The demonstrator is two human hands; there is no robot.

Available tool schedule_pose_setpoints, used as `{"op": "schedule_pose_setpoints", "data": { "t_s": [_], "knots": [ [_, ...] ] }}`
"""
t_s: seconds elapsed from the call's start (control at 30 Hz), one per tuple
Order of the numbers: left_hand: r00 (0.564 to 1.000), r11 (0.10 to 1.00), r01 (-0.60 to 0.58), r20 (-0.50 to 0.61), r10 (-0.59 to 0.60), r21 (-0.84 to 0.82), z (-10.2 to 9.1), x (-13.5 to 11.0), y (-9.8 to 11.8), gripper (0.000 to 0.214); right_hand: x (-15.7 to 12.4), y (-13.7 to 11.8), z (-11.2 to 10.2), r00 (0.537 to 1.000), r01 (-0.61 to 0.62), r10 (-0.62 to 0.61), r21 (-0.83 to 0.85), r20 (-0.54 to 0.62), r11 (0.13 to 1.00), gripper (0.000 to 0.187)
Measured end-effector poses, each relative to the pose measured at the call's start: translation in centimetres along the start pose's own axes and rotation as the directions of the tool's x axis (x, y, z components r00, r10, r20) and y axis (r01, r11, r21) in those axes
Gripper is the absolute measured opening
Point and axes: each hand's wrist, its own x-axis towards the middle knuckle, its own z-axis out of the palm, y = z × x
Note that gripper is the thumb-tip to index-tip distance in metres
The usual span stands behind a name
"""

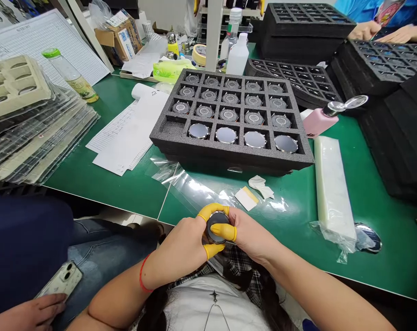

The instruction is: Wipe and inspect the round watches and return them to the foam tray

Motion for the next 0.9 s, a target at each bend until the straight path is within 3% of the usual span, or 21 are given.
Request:
{"op": "schedule_pose_setpoints", "data": {
  "t_s": [0.27,0.37,0.47,0.53,0.67,0.9],
  "knots": [
    [0.998,0.987,0.070,-0.015,-0.068,0.144,0.2,0.4,0.1,0.025,0.5,0.0,0.3,0.997,-0.021,0.015,-0.081,-0.074,0.996,0.015],
    [0.999,0.998,0.007,-0.043,-0.010,-0.068,0.4,0.5,0.1,0.037,0.2,0.1,-0.2,0.993,-0.026,0.018,-0.069,-0.113,0.997,0.014],
    [0.995,0.938,-0.058,-0.092,0.028,-0.342,0.4,0.5,-0.3,0.056,-0.5,0.0,-1.2,0.984,-0.023,0.015,-0.041,-0.176,0.999,0.022],
    [0.992,0.919,-0.053,-0.123,0.005,-0.392,0.3,0.5,-0.6,0.060,-0.9,0.1,-1.7,0.971,-0.034,0.019,-0.059,-0.237,0.998,0.027],
    [0.990,0.950,-0.048,-0.140,0.004,-0.310,0.2,0.7,-0.9,0.058,-1.2,0.5,-1.2,0.985,-0.033,0.032,-0.007,-0.168,0.999,0.027],
    [0.990,0.971,-0.045,-0.142,0.011,-0.236,0.7,0.6,-1.0,0.058,-1.2,0.9,0.0,0.988,0.067,-0.068,-0.010,-0.139,0.998,0.028]
  ]
}}
